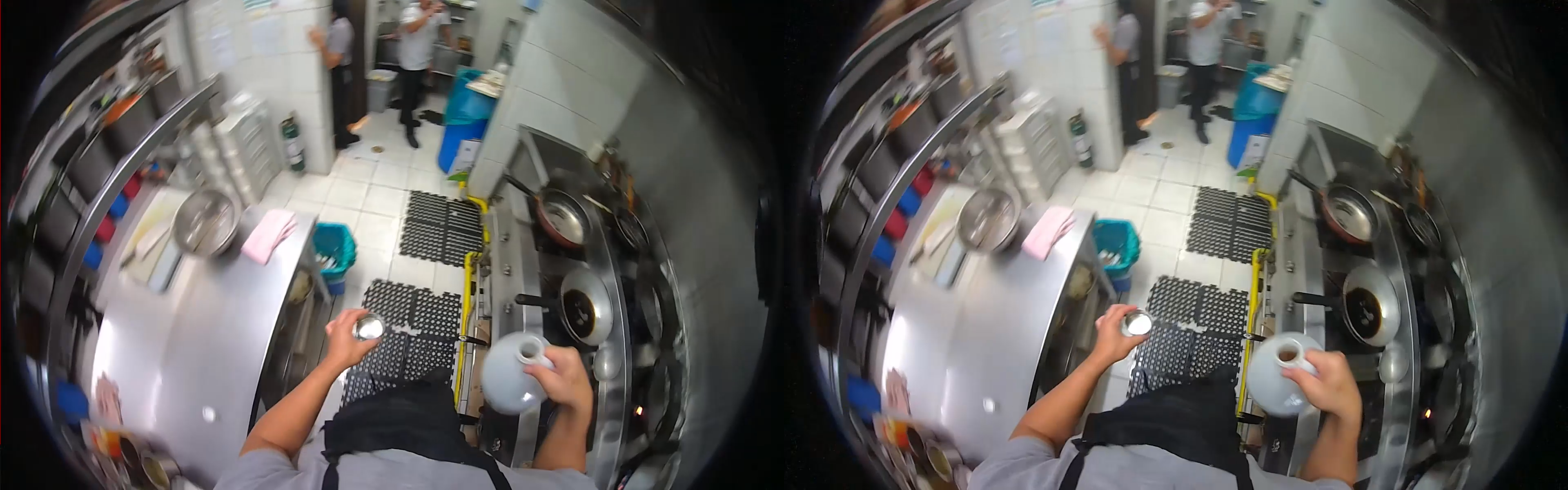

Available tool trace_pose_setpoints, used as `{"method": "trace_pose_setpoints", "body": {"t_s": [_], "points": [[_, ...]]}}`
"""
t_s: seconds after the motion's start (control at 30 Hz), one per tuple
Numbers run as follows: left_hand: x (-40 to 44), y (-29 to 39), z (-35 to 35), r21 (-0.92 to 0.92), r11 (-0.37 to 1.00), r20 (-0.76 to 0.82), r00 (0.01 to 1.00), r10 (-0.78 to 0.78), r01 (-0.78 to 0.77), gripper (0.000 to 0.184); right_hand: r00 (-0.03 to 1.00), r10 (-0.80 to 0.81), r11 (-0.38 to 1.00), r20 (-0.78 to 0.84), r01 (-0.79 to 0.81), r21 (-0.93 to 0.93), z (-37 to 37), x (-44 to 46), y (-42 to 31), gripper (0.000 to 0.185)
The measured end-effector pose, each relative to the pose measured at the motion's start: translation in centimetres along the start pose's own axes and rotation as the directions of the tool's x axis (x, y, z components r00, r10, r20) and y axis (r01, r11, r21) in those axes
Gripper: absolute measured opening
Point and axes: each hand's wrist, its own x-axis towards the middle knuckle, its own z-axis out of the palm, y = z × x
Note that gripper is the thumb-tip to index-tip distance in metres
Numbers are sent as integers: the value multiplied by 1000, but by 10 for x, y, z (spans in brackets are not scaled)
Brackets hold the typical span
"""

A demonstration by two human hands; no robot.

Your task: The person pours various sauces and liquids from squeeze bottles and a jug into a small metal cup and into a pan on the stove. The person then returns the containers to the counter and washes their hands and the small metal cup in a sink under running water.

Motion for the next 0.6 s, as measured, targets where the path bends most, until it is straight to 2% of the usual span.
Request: {"method": "trace_pose_setpoints", "body": {"t_s": [0.03,0.13,0.17,0.2,0.27,0.33,0.37,0.4,0.47,0.53,0.6], "points": [[-34,-10,-26,62,995,-79,994,-72,77,65,997,-61,998,48,61,3,22,20,-12,19],[-134,-42,-83,57,965,-272,934,-232,257,68,951,-237,970,198,219,106,94,67,-68,18],[-160,-39,-104,17,954,-337,900,-278,301,69,926,-280,944,253,217,249,119,79,-92,18],[-186,-38,-122,8,937,-380,868,-319,348,68,902,-303,946,308,246,211,139,92,-115,20],[-229,-27,-152,-1,904,-513,776,-367,427,64,859,-406,878,312,272,393,195,119,-152,17],[-270,-14,-169,-31,865,-617,671,-411,501,64,822,-430,886,374,305,348,237,144,-191,14],[-281,-2,-165,-29,850,-671,621,-407,526,64,789,-507,848,347,386,363,251,156,-206,18],[-293,5,-163,-50,831,-700,574,-425,554,64,753,-533,837,386,401,373,269,170,-224,18],[-322,21,-158,-154,770,-782,401,-478,619,63,691,-647,746,323,485,457,312,191,-256,27],[-349,33,-148,-211,734,-813,302,-499,646,62,649,-653,734,390,418,535,358,192,-285,28],[-365,48,-139,-326,680,-838,132,-529,656,63,604,-657,726,451,347,594,403,193,-312,29]]}}
